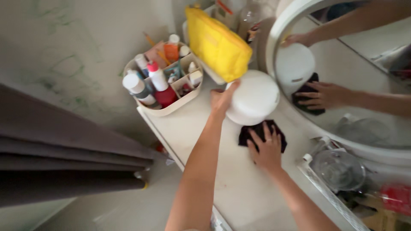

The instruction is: The person organizes items on a cluttered vanity, placing bottles and tubes into a rotating organizer. They then use a black cloth to wipe the white countertop and a round white device, moving items aside to reach different areas.

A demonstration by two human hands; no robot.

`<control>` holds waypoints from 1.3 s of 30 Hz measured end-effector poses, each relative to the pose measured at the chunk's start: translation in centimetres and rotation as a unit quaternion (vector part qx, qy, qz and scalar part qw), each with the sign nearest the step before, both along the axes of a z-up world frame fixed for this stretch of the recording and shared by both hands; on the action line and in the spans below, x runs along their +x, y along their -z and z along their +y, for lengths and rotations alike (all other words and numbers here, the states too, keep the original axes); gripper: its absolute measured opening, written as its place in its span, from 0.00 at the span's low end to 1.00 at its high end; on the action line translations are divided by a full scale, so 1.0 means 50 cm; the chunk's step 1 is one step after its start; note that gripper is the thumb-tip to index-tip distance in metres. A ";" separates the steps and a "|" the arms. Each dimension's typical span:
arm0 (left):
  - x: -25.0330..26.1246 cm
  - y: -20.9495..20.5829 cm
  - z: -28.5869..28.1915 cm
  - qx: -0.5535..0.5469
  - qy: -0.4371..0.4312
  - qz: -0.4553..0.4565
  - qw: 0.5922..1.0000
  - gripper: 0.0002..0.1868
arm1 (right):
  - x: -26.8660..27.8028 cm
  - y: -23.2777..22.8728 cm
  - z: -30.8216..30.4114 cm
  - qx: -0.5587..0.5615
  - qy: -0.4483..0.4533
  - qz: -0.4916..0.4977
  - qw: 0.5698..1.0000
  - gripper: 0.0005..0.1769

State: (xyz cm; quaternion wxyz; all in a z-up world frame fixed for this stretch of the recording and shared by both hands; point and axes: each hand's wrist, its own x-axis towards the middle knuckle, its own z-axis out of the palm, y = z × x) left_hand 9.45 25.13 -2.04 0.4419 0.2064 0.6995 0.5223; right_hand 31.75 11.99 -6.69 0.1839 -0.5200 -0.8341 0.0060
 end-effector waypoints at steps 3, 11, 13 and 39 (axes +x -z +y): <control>-0.041 0.017 -0.040 0.011 0.027 0.006 1.000 0.51 | -0.020 0.009 0.001 0.011 -0.004 0.008 1.000 0.26; -0.308 0.081 -0.313 0.015 -0.144 -0.129 0.981 0.38 | -0.155 -0.032 -0.152 -0.026 -0.141 0.041 0.989 0.25; -0.350 0.065 -0.318 -0.003 -0.180 -0.128 0.975 0.42 | -0.193 -0.047 -0.170 -0.040 -0.152 0.059 0.986 0.24; -0.581 0.109 -0.469 0.127 -0.128 -0.346 0.921 0.16 | -0.439 0.011 0.094 -0.078 -0.031 -0.048 0.995 0.30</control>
